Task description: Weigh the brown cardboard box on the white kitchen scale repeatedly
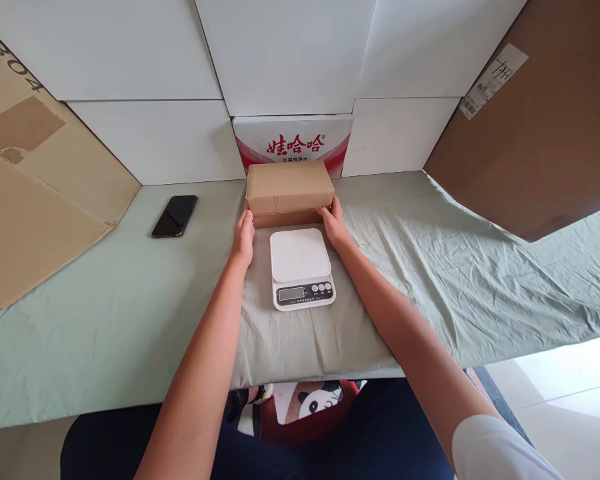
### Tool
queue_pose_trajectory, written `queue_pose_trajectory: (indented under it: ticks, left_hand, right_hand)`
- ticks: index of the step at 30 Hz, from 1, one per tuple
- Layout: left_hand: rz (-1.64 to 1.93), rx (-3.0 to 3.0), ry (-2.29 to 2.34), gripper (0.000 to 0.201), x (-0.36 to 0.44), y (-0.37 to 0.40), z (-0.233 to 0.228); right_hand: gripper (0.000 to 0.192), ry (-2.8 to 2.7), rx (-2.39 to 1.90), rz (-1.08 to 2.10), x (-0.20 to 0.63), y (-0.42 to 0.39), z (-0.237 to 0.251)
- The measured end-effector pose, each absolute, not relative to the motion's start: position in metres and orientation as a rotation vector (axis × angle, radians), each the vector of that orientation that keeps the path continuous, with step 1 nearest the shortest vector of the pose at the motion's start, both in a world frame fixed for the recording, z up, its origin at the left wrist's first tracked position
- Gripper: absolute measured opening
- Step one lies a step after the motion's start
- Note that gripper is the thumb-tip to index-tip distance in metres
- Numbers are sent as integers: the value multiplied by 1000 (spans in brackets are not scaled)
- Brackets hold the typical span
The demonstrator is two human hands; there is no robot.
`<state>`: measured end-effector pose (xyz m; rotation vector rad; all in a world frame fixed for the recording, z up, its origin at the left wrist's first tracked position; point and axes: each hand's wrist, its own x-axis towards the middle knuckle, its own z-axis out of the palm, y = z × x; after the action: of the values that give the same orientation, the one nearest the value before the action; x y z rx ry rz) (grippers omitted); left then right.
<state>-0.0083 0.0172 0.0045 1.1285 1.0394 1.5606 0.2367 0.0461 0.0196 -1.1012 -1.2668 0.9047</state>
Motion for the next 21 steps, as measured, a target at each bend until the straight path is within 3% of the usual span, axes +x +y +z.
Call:
queue_pose_trajectory:
  ticks: [7, 21]
  left_hand:
    - [1583, 1161, 1058, 79, -12, 16, 6]
    - [1581, 1245, 1084, 72, -10, 9, 11]
  right_hand:
    - [67, -1225, -1024, 844, 238, 48, 11]
    - [38, -1340, -1077, 838, 236, 40, 24]
